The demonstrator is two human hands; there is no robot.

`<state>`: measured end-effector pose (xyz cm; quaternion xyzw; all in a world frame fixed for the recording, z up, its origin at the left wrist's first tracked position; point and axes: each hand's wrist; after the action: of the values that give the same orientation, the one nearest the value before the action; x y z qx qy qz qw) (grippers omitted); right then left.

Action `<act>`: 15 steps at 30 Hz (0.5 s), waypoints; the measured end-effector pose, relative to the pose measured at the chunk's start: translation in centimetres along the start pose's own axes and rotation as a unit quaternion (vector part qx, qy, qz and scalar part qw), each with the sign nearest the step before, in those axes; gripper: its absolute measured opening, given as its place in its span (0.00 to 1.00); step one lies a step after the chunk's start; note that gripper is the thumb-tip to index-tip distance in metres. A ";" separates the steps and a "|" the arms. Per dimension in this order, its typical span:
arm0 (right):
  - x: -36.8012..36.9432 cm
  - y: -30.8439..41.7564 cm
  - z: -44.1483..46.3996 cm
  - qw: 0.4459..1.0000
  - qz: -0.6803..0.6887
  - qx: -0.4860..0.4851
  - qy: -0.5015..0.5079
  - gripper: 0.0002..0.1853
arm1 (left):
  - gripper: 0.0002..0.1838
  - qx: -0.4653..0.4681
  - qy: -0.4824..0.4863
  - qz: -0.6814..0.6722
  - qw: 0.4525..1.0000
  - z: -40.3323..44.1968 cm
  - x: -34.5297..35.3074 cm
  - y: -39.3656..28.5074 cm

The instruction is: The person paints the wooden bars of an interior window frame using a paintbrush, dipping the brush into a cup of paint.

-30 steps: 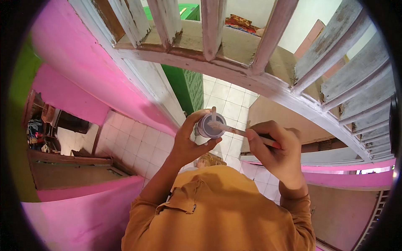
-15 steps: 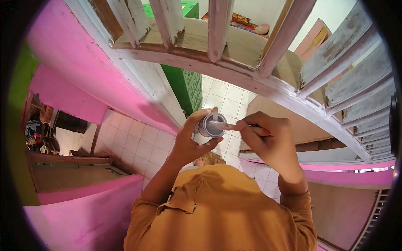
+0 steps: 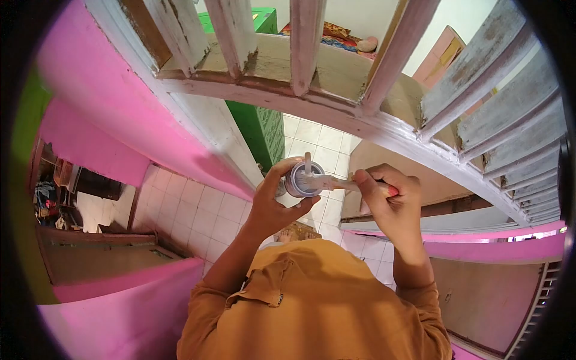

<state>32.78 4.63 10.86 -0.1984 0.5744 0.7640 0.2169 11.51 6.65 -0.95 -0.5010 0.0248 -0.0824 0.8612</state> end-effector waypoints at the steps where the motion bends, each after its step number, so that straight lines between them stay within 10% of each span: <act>1: 0.1 -0.2 0.1 1.000 -0.012 -0.004 0.015 0.08 | 0.37 -0.001 0.004 -0.001 1.000 0.0 0.0 0.0; 15: -0.8 -1.2 -0.7 0.985 0.095 0.144 0.009 0.14 | 0.38 -0.044 0.033 -0.030 0.998 -0.4 -0.4 0.3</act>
<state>34.14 4.19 10.20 -0.1160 0.6964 0.6889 0.1645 11.06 6.49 -1.45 -0.5361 0.0422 -0.1234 0.8340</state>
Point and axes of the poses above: each hand's wrist, its own z-axis towards the middle knuckle, its own x-axis out of the palm, y = z × x, and after that the axes turned 14 degrees about -z, right-handed
